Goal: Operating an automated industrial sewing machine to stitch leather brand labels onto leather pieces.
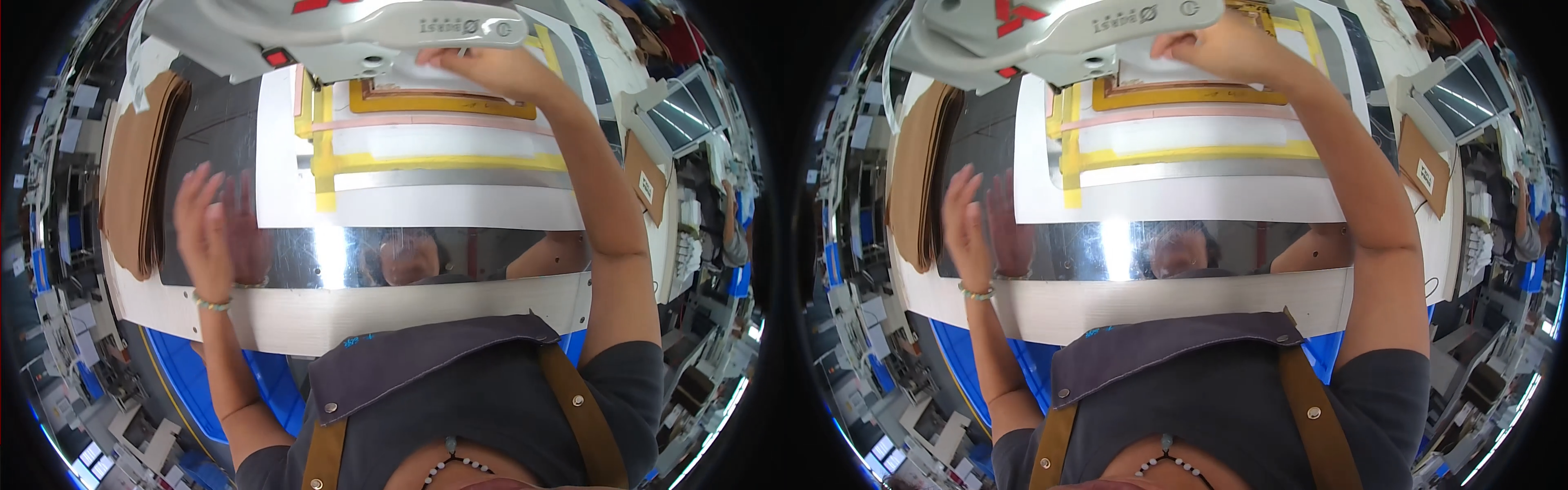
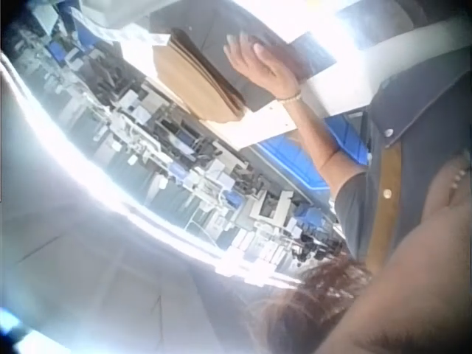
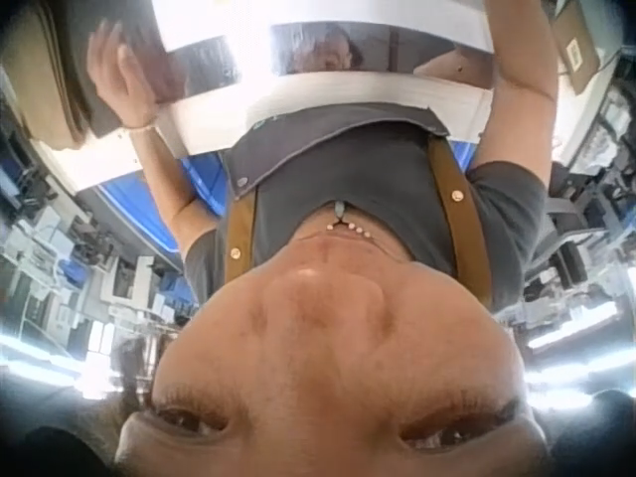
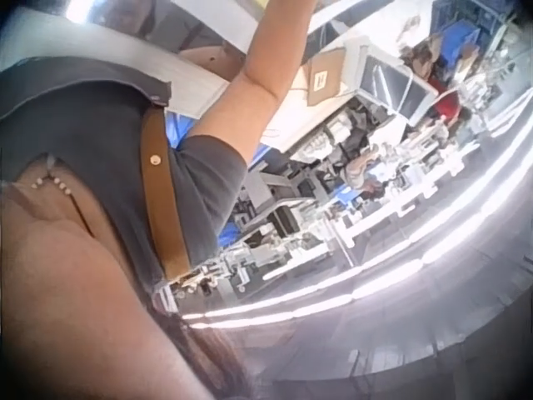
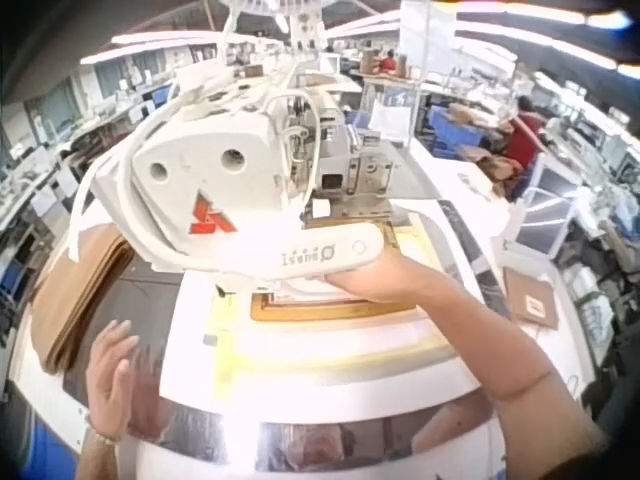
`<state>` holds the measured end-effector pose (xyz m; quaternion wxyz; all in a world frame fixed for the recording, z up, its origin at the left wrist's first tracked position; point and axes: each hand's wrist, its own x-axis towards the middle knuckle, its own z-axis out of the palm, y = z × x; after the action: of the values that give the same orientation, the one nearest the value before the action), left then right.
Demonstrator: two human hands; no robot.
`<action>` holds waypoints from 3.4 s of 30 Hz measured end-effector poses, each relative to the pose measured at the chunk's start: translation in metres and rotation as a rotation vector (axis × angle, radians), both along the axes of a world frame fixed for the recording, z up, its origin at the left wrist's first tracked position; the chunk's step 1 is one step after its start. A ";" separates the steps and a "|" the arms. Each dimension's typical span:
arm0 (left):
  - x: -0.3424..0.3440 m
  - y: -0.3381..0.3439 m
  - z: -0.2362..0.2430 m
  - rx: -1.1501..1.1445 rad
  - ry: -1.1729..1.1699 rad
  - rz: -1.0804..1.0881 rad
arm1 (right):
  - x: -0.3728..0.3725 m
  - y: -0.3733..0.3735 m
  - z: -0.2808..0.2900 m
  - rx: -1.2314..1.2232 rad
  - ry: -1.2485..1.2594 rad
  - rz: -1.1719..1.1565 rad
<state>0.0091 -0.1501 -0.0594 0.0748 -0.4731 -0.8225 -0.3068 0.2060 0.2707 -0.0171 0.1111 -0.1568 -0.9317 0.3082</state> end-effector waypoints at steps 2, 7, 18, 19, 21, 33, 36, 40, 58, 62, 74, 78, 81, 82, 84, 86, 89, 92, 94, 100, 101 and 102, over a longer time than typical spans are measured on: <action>0.020 0.051 -0.002 -0.110 -0.001 -0.187 | -0.001 -0.002 -0.003 -0.027 -0.051 0.153; 0.042 0.116 -0.006 -0.275 0.013 -0.364 | 0.007 0.002 -0.007 -0.160 -0.232 0.084; 0.032 0.157 -0.024 -0.394 0.226 -0.374 | -0.022 -0.006 -0.027 -0.215 -0.102 0.222; 0.032 0.158 -0.025 -0.340 0.234 -0.364 | -0.024 -0.006 -0.028 -0.195 -0.104 0.227; 0.031 0.159 -0.026 -0.359 0.245 -0.371 | -0.025 -0.006 -0.030 -0.211 -0.123 0.208; 0.038 0.158 -0.022 -0.348 0.257 -0.321 | 0.020 0.067 0.019 -0.017 -0.342 0.167; 0.039 0.158 -0.021 -0.273 0.316 -0.291 | 0.040 0.057 0.013 0.109 -0.325 0.134; 0.040 0.158 -0.021 -0.307 0.317 -0.292 | 0.048 0.048 0.006 0.122 -0.386 0.099; 0.033 0.156 -0.032 -0.298 0.283 -0.267 | 0.043 0.029 -0.007 0.763 -0.374 0.100; 0.033 0.156 -0.032 -0.318 0.282 -0.265 | 0.045 0.043 0.015 0.463 -0.422 0.065; 0.034 0.154 -0.033 -0.301 0.256 -0.264 | -0.031 -0.019 -0.017 0.238 -0.131 0.412; 0.035 0.156 -0.029 -0.279 0.240 -0.279 | -0.025 -0.022 -0.020 0.256 -0.182 0.360; 0.028 0.151 -0.024 -0.252 0.198 -0.243 | 0.003 -0.018 -0.014 0.243 0.065 0.278; 0.021 0.145 -0.020 -0.235 0.222 -0.229 | 0.016 -0.015 -0.008 0.220 0.040 0.254; -0.004 0.130 -0.010 -0.221 0.302 -0.144 | 0.045 -0.010 -0.003 0.280 0.081 0.194; -0.040 0.107 0.001 -0.218 0.284 -0.031 | 0.070 -0.006 -0.003 0.152 0.091 0.125; -0.104 0.074 0.015 -0.201 0.382 0.206 | 0.086 -0.001 -0.015 0.161 0.172 0.011; -0.160 0.041 0.020 -0.221 0.398 0.339 | 0.089 0.006 -0.022 0.106 0.233 -0.060; -0.184 0.026 0.013 -0.398 0.369 0.529 | 0.088 0.008 -0.024 0.167 0.258 -0.052; -0.198 0.012 -0.027 -0.377 0.677 0.456 | 0.090 0.006 -0.029 0.172 0.240 -0.013; -0.202 0.013 -0.030 -0.396 0.654 0.443 | 0.090 0.006 -0.030 0.134 0.249 0.000; -0.207 0.012 -0.031 -0.411 0.665 0.431 | 0.091 0.006 -0.030 0.172 0.254 -0.011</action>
<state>-0.1981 -0.1377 -0.0905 0.3018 -0.3688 -0.8774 0.0545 0.2968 0.2772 -0.0472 0.2427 -0.1118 -0.9322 0.2441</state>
